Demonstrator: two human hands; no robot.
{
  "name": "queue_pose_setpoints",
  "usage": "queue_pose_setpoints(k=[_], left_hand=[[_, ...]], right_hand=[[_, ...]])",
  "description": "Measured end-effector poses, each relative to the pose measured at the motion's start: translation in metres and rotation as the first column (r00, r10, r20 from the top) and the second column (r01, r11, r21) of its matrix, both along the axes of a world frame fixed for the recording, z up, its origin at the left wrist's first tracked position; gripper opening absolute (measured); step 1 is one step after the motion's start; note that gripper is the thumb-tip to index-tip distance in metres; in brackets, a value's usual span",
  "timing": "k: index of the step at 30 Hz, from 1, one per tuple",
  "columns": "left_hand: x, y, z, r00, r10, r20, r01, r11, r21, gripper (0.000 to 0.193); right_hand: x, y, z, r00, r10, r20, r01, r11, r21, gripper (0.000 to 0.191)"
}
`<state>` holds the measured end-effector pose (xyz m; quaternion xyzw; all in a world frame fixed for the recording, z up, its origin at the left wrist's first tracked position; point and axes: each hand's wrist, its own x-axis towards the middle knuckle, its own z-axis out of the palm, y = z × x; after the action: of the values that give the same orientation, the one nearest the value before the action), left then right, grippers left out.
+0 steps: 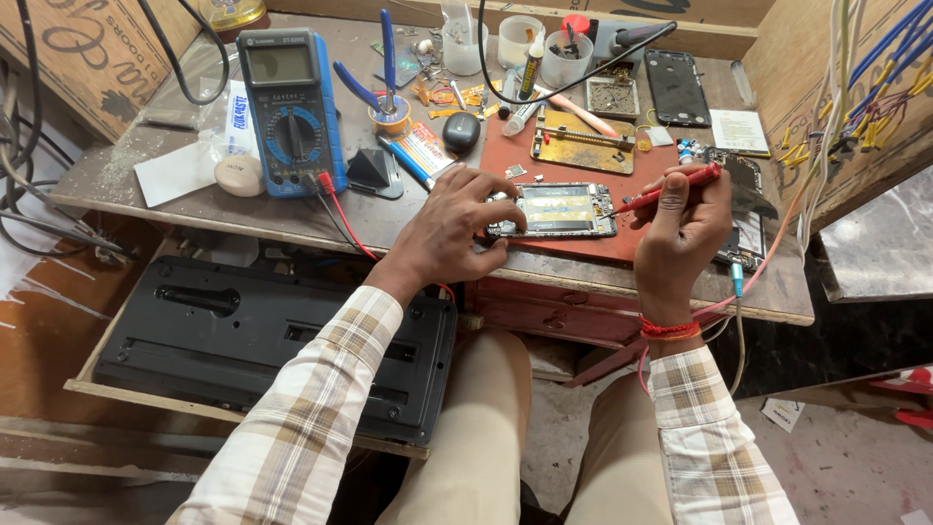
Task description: The person uses a multimeter probe to test points on a disassembled mobile phone motherboard. They hold the board steady with one hand while probing various components with the other. The person also briefly handles a small rectangular component and a utility knife.
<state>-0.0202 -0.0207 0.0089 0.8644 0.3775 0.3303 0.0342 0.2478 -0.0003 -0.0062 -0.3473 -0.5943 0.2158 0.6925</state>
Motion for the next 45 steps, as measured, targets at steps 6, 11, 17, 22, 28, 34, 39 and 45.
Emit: queue_pose_setpoints(k=[6, 11, 17, 22, 28, 34, 39, 45], left_hand=[[0.001, 0.000, 0.000, 1.000, -0.007, -0.007, 0.007, 1.000, 0.025, 0.029], [0.001, 0.001, -0.001, 1.000, -0.016, -0.005, 0.016, 0.999, 0.042, 0.024], [0.002, 0.003, -0.002, 1.000, -0.030, -0.002, 0.030, 0.998, 0.064, 0.023], [0.001, 0.003, -0.002, 0.998, -0.049, 0.033, 0.048, 0.998, 0.031, 0.019], [-0.001, 0.004, -0.001, 0.997, -0.053, 0.052, 0.050, 0.997, 0.054, 0.032], [-0.004, 0.003, -0.001, 0.985, -0.039, 0.166, 0.037, 0.999, 0.011, 0.041], [-0.004, 0.006, -0.002, 0.981, -0.016, 0.191, 0.012, 1.000, 0.022, 0.046], [-0.002, 0.005, -0.002, 0.980, 0.009, 0.201, -0.012, 1.000, 0.014, 0.053]], right_hand=[[0.000, -0.001, 0.000, 1.000, -0.003, -0.009, 0.003, 1.000, -0.005, 0.016], [-0.001, -0.001, 0.000, 1.000, 0.007, -0.025, -0.007, 1.000, -0.001, 0.016], [0.000, -0.002, 0.000, 0.999, 0.015, -0.030, -0.015, 1.000, -0.010, 0.016], [0.001, -0.001, -0.002, 0.997, 0.044, -0.058, -0.044, 0.999, -0.005, 0.015], [0.001, -0.002, 0.012, 0.986, 0.153, -0.071, -0.145, 0.984, 0.106, 0.019], [-0.004, 0.012, 0.052, 0.921, 0.248, 0.302, -0.179, 0.955, -0.238, 0.015], [-0.030, 0.038, 0.055, 0.517, 0.527, 0.674, -0.248, 0.846, -0.472, 0.016], [-0.046, 0.047, 0.054, 0.401, 0.498, 0.769, 0.064, 0.822, -0.566, 0.035]])
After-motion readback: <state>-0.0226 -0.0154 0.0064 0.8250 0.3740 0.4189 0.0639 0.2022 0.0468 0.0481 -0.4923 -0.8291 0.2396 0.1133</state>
